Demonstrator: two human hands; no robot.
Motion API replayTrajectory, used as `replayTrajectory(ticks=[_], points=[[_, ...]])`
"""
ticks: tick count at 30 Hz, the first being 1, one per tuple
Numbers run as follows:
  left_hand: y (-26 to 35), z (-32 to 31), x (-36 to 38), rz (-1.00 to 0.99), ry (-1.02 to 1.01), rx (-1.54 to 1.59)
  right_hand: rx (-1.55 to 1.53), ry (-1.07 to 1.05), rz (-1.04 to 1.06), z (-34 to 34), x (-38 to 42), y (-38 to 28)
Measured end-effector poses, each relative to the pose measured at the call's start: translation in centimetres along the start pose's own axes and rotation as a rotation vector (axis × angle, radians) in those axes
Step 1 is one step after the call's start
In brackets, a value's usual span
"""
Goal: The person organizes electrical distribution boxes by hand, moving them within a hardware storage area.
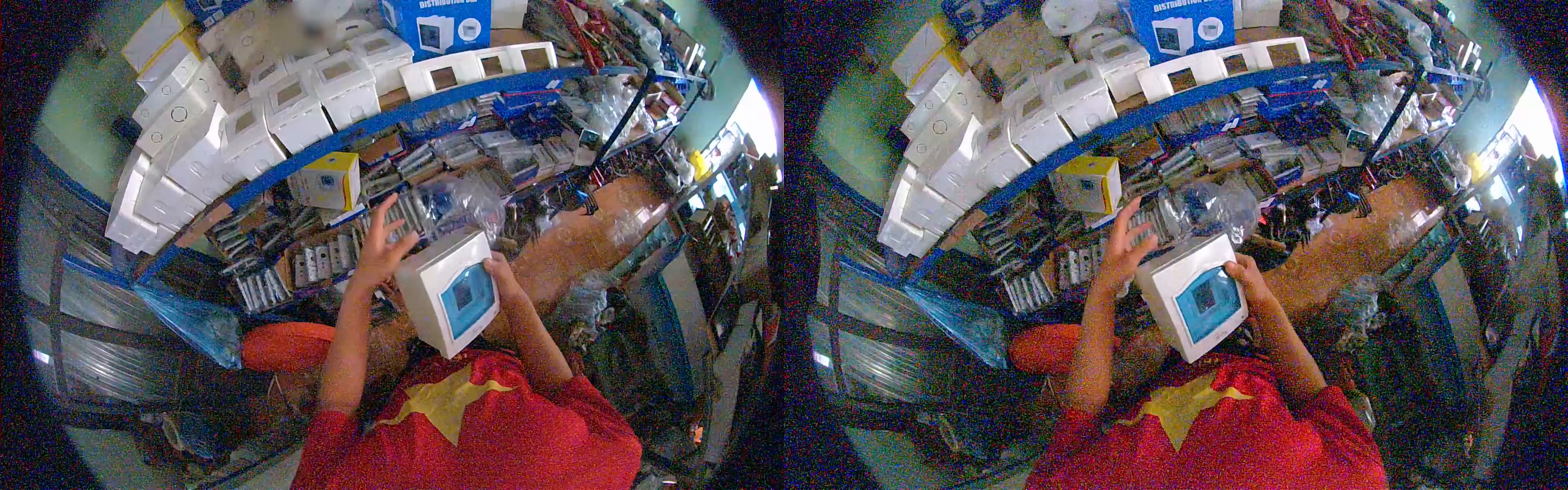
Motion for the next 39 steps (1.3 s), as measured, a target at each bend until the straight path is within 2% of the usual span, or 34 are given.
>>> replayTrajectory(ticks=[1,2,5,6,9,10,13,14,16,17,20,23,24,26,27,30,33,34,37,39], points=[[-2.4,0.3,-1.0,0.080,-0.012,0.036,0.024,-0.019,-0.006,-0.7,0.6,-0.9],[-5.2,0.9,-2.2,-0.015,-0.057,-0.268,0.046,-0.038,-0.007,-1.1,0.9,-1.5],[-8.9,-1.2,-2.6,0.511,0.015,0.046,0.075,0.053,-0.041,2.1,-0.1,1.7],[-9.0,-2.1,-3.0,0.496,0.023,0.014,0.076,0.020,-0.084,3.2,-0.5,2.5],[-13.3,-3.5,-5.7,0.472,-0.145,-0.147,0.228,-0.172,-0.079,1.1,0.2,0.1],[-15.8,-3.3,-6.7,0.204,-0.159,-0.349,0.210,-0.201,-0.087,0.1,0.7,-0.8],[-14.2,-2.5,-7.0,0.199,-0.131,-0.431,0.130,-0.009,-0.116,1.3,1.6,-0.6],[-13.0,-2.2,-6.1,0.184,-0.043,-0.253,0.166,0.040,-0.078,2.4,1.4,-0.3],[-8.1,-1.6,-4.0,0.100,0.074,-0.144,0.221,0.142,-0.001,5.0,0.9,1.1],[-5.9,-1.3,-2.6,0.065,0.130,-0.092,0.125,0.090,-0.022,4.7,1.0,1.0],[-1.8,-2.0,0.8,-0.076,0.114,-0.211,-0.060,-0.025,-0.039,3.8,1.4,0.1],[-1.2,-2.8,3.8,0.017,0.237,-0.233,-0.172,0.109,0.038,2.8,1.7,0.1],[-0.7,-2.6,4.5,-0.115,0.212,-0.406,-0.186,0.139,0.025,3.3,1.4,0.7],[-2.3,-2.2,6.5,-0.132,0.311,-0.363,-0.213,0.199,0.003,4.6,0.5,2.3],[-2.8,-2.0,7.1,-0.139,0.359,-0.343,-0.195,0.147,0.007,4.0,0.4,1.9],[3.1,-2.7,6.8,-0.439,0.400,-0.594,-0.081,0.019,0.021,1.6,0.0,0.0],[3.7,-2.0,6.5,-0.415,0.371,-0.630,0.071,-0.007,0.058,0.9,-0.4,-0.2],[3.5,-1.9,6.7,-0.488,0.360,-0.662,0.075,0.001,0.069,1.0,-0.7,0.0],[4.4,-2.5,8.1,-0.388,0.432,-0.690,0.034,0.043,0.123,1.1,-1.2,0.4],[3.6,-2.1,8.7,-0.397,0.487,-0.729,0.056,0.078,0.157,1.0,-1.1,0.4]])
Point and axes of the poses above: each hand's wrist, its own x-axis away from the middle knuckle, its own z-axis out of the back of the hand, y = z × x, the point moved 4 cm from there along -x, towards the middle knuckle, and after that the axes turned 7 degrees about -z, right-handed, at the moved point
